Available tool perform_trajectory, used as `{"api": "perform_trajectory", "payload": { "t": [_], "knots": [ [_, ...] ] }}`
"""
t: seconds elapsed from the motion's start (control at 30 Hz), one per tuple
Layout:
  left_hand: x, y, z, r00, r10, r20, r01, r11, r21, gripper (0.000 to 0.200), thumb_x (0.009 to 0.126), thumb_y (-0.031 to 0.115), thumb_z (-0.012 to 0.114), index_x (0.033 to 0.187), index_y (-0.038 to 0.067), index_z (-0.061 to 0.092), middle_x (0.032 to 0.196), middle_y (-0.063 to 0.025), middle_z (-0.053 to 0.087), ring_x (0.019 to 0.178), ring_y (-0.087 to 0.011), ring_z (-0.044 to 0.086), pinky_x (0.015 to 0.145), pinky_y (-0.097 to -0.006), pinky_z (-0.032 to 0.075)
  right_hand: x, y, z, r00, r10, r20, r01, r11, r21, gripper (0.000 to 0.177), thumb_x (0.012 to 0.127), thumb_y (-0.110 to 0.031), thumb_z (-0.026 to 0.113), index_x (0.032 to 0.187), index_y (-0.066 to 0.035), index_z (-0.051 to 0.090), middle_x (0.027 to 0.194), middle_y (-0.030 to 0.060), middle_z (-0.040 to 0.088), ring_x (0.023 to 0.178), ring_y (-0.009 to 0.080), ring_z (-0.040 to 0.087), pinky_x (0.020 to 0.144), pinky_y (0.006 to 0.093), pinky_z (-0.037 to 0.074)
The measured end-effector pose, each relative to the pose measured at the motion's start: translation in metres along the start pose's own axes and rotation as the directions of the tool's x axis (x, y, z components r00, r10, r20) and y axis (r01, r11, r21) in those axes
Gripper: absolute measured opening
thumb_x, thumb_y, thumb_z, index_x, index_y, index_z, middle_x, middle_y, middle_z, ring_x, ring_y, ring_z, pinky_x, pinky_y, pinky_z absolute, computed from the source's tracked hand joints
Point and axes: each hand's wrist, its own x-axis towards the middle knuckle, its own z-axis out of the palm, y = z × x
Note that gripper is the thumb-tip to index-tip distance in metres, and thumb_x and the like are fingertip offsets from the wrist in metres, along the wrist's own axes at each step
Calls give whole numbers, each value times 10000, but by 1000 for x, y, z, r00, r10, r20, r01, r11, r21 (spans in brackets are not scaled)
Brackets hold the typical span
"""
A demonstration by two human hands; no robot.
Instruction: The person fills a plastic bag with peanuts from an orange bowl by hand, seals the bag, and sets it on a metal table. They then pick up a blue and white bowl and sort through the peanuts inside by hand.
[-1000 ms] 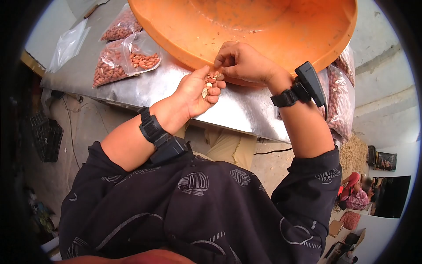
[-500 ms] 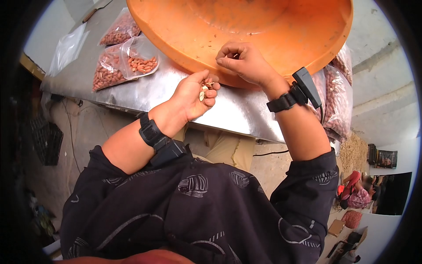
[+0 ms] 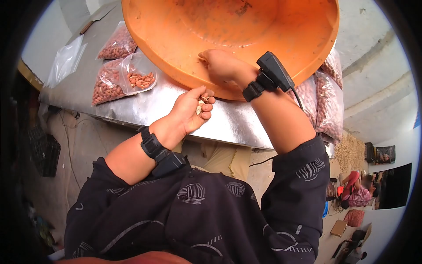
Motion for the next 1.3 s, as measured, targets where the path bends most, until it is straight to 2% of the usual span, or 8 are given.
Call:
{"api": "perform_trajectory", "payload": {
  "t": [0.03,0.37,0.4,0.5,0.6,0.9,1.2,1.3],
  "knots": [
    [0,0,0,1000,0,3,0,1000,3,216,967,239,425,933,41,504,777,-69,531,559,-100,445,443,-232,362,2,-3,-1,997,39,72,-40,999,10,370,854,1,453,1206,25,564,1150,212,612,1076,296,589,892,335,470],
    [-6,1,4,999,7,-35,-6,1000,29,207,953,206,443,982,16,520,799,-76,537,558,-105,452,442,-226,365,50,31,-23,999,39,2,-38,988,-149,408,823,32,415,1196,24,579,1114,194,635,1053,289,604,888,335,476],
    [-6,1,4,999,7,-32,-6,1000,29,208,953,205,440,987,16,519,800,-77,537,560,-105,452,442,-228,365,55,32,-19,1000,-5,-31,0,988,-152,362,805,23,437,1120,22,616,1042,192,651,964,286,621,820,341,483],
    [-6,1,3,1000,10,-7,-10,1000,26,207,951,198,435,999,13,516,801,-78,537,567,-108,452,445,-231,365,78,31,-15,979,114,171,-52,943,-328,308,775,35,443,1014,18,636,947,187,658,841,279,612,736,354,469],
    [-5,1,2,1000,10,10,-10,1000,14,209,946,192,432,1004,9,517,803,-81,536,575,-110,452,450,-237,367,77,27,-9,988,45,145,-8,969,-248,273,747,45,445,944,7,631,876,182,649,743,241,584,659,365,441],
    [-4,2,2,1000,-20,-4,20,999,-34,257,953,227,399,996,-1,508,800,-96,532,568,-114,435,455,-249,357,36,12,-10,992,19,121,-25,999,46,383,714,141,437,1004,33,662,935,117,685,893,216,651,844,302,505],
    [-2,3,1,1000,-7,21,10,993,-121,392,987,369,314,960,43,531,774,-75,515,557,-135,422,470,-250,342,-26,-29,-17,973,-184,139,167,978,127,235,714,120,516,876,19,654,840,88,642,777,178,627,723,287,511],
    [0,3,0,999,13,49,-6,989,-146,377,986,379,315,913,84,540,752,-52,502,556,-135,413,468,-246,327,-48,-46,-17,951,-143,274,43,939,341,220,703,136,522,843,14,640,817,73,621,753,174,613,698,280,505]
  ]
}}
